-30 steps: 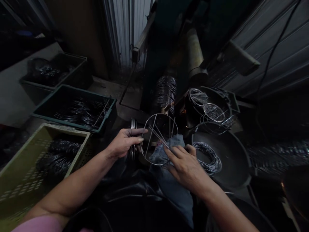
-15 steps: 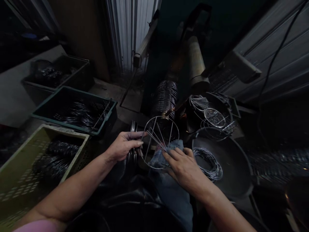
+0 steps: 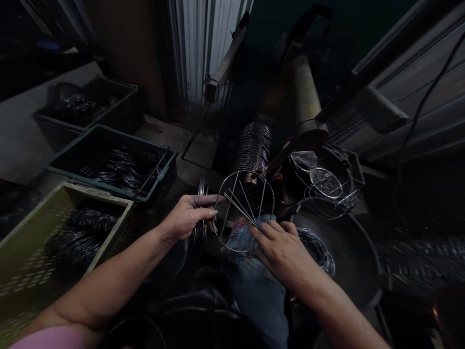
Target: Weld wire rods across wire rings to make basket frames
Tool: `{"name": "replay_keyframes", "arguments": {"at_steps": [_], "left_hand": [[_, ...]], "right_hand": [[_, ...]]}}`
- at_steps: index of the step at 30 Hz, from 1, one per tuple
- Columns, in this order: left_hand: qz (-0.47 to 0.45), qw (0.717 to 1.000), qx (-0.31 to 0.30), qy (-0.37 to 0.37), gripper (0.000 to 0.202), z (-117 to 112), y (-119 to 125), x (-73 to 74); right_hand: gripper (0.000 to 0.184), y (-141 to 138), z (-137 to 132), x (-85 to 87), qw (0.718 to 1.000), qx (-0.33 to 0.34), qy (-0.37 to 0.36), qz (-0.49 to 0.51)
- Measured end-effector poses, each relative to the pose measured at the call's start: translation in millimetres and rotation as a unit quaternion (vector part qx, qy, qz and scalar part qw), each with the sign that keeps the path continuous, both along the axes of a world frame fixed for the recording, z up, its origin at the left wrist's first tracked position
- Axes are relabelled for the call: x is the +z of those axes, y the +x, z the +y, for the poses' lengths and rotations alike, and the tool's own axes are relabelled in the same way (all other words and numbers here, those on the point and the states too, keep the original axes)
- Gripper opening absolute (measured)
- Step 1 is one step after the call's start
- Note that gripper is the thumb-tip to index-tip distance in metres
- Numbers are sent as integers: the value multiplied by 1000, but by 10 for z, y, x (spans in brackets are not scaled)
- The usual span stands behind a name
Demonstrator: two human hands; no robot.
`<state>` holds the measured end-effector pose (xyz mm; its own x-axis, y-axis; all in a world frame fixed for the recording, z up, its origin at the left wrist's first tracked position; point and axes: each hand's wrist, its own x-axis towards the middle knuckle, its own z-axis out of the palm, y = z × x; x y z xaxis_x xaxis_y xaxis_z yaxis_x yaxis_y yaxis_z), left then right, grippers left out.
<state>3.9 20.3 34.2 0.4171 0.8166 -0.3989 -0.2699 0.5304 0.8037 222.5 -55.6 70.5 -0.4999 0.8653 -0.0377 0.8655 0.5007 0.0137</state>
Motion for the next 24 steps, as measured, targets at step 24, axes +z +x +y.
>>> {"name": "replay_keyframes", "arguments": {"at_steps": [24], "left_hand": [[-26, 1000, 11, -13, 35, 86, 80, 113]], "right_hand": [[37, 130, 268, 276, 998, 44, -52, 5]]}}
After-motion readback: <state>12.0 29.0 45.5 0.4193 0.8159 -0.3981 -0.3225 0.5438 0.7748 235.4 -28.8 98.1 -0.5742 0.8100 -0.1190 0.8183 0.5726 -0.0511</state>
